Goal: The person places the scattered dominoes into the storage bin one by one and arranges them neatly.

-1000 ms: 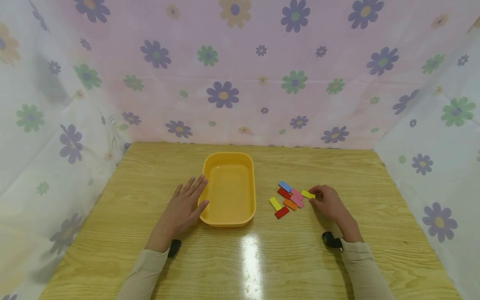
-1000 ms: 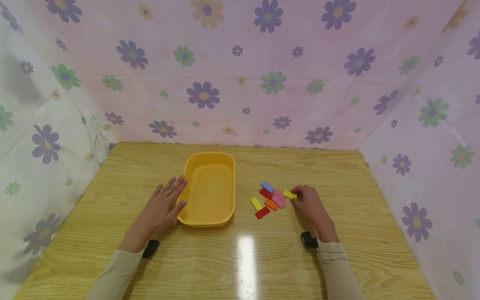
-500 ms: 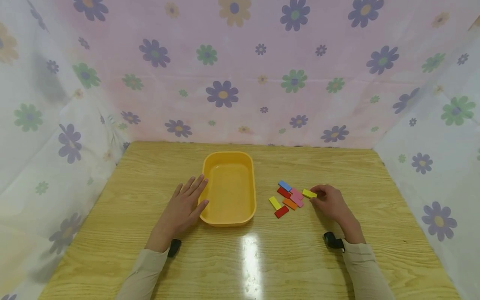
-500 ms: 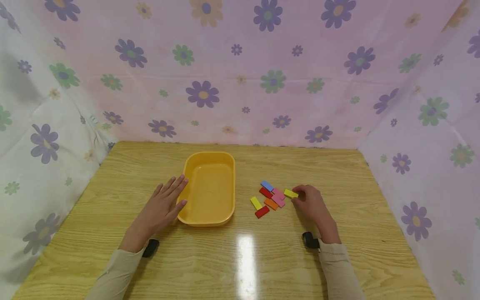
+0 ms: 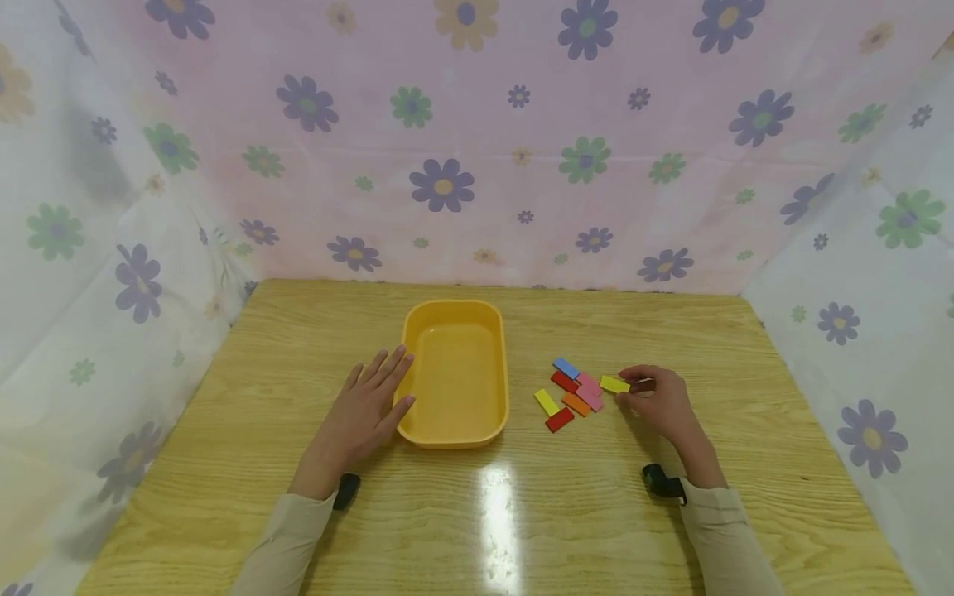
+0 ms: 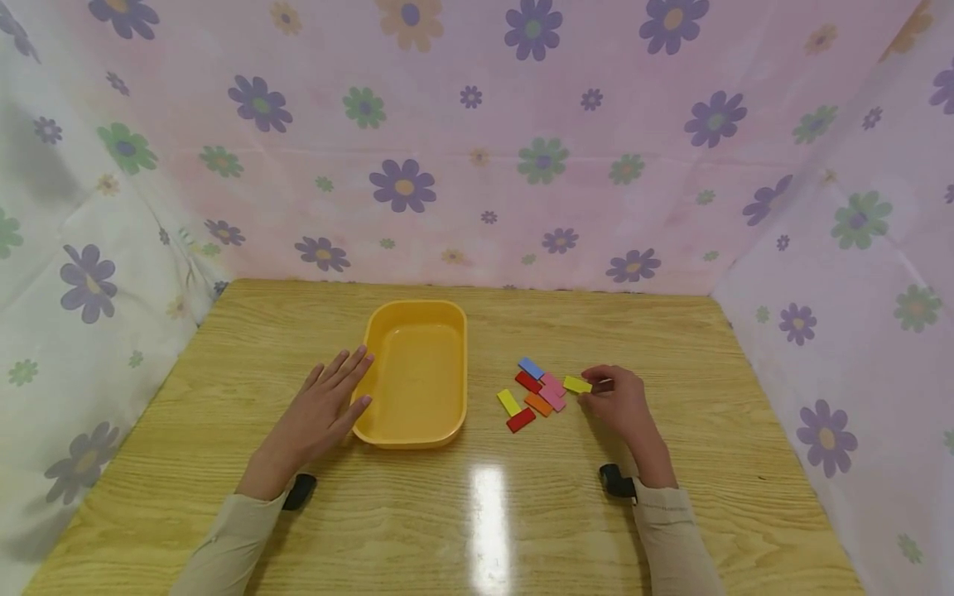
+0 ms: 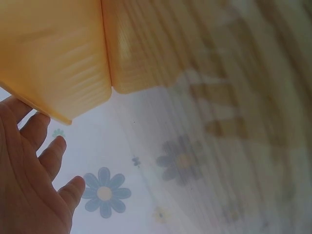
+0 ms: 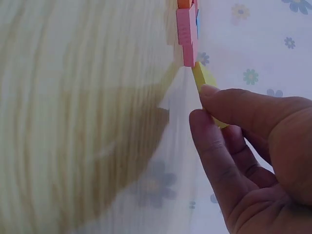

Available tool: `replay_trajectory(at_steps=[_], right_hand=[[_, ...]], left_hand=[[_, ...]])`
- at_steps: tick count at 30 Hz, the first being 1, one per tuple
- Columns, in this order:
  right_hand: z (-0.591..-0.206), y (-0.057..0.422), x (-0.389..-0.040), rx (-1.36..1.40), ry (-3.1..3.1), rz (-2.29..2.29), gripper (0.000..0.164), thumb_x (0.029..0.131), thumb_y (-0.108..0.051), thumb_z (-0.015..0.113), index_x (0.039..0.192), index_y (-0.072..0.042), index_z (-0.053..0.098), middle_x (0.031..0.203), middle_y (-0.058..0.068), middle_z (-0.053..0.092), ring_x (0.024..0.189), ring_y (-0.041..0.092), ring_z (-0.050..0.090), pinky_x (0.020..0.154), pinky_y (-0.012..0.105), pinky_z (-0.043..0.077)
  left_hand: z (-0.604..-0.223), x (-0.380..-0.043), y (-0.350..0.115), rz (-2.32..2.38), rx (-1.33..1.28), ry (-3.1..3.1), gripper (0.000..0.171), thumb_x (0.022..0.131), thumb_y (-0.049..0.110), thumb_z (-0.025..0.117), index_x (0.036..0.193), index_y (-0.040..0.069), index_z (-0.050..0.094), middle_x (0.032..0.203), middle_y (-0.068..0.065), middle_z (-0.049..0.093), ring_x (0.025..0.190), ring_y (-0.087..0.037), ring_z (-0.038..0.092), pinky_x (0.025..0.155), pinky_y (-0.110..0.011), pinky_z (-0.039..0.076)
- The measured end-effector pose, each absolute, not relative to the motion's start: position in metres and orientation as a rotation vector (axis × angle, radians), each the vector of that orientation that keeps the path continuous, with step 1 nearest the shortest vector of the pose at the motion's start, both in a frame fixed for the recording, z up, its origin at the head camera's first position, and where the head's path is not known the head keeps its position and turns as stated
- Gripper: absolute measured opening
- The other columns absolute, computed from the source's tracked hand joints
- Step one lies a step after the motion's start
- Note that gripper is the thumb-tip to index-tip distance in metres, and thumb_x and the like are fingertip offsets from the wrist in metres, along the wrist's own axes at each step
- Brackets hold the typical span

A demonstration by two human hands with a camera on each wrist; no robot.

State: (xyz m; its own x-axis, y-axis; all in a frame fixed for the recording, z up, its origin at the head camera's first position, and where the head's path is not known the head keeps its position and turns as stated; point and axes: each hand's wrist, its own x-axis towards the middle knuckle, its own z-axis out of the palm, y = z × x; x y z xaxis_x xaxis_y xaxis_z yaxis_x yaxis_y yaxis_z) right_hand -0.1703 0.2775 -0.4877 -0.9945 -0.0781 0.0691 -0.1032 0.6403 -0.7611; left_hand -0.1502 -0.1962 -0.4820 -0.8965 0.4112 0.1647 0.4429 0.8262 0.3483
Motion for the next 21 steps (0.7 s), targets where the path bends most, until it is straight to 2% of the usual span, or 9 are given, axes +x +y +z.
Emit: replay_trajectory(at_steps=[5, 10, 17, 21], right_hand=[[-0.488, 0.278, -0.169, 0.15, -2.748, 1.393, 0.03, 0.086, 0.005, 0.077, 0.115, 0.008, 0.07, 0.113, 0.028, 0.067, 0.095, 0.04, 0.07, 0.065, 0.019, 0.056], [-0.491, 0.277, -0.169, 0.131, -2.687, 1.415, 0.028, 0.085, 0.007, 0.076, 0.113, 0.007, 0.073, 0.112, 0.026, 0.071, 0.09, 0.022, 0.071, 0.069, 0.016, 0.056], [-0.493, 0.271, -0.165, 0.075, -2.539, 1.642, 0.024, 0.09, 0.002, 0.073, 0.112, 0.012, 0.071, 0.109, 0.025, 0.073, 0.085, 0.002, 0.068, 0.064, 0.025, 0.061], [-0.494, 0.266, -0.163, 0.034, -2.442, 1.761, 0.026, 0.091, 0.001, 0.074, 0.113, 0.015, 0.07, 0.103, 0.015, 0.077, 0.081, -0.002, 0.069, 0.062, 0.026, 0.061]], left_hand=[[-0.482, -0.15, -0.196, -0.586, -0.685, -2.919, 0.065, 0.108, 0.043, 0.046, 0.162, 0.015, 0.027, 0.169, -0.004, 0.021, 0.155, -0.034, 0.021, 0.122, -0.064, 0.014], [-0.482, -0.15, -0.196, -0.585, -0.685, -2.92, 0.064, 0.108, 0.042, 0.046, 0.162, 0.014, 0.027, 0.169, -0.004, 0.021, 0.156, -0.034, 0.021, 0.122, -0.064, 0.014], [-0.483, -0.151, -0.196, -0.585, -0.682, -2.917, 0.065, 0.108, 0.043, 0.047, 0.162, 0.015, 0.027, 0.169, -0.004, 0.021, 0.156, -0.034, 0.021, 0.122, -0.064, 0.014], [-0.483, -0.151, -0.196, -0.591, -0.683, -2.917, 0.065, 0.108, 0.043, 0.046, 0.163, 0.016, 0.026, 0.17, -0.003, 0.021, 0.156, -0.033, 0.02, 0.122, -0.063, 0.014]])
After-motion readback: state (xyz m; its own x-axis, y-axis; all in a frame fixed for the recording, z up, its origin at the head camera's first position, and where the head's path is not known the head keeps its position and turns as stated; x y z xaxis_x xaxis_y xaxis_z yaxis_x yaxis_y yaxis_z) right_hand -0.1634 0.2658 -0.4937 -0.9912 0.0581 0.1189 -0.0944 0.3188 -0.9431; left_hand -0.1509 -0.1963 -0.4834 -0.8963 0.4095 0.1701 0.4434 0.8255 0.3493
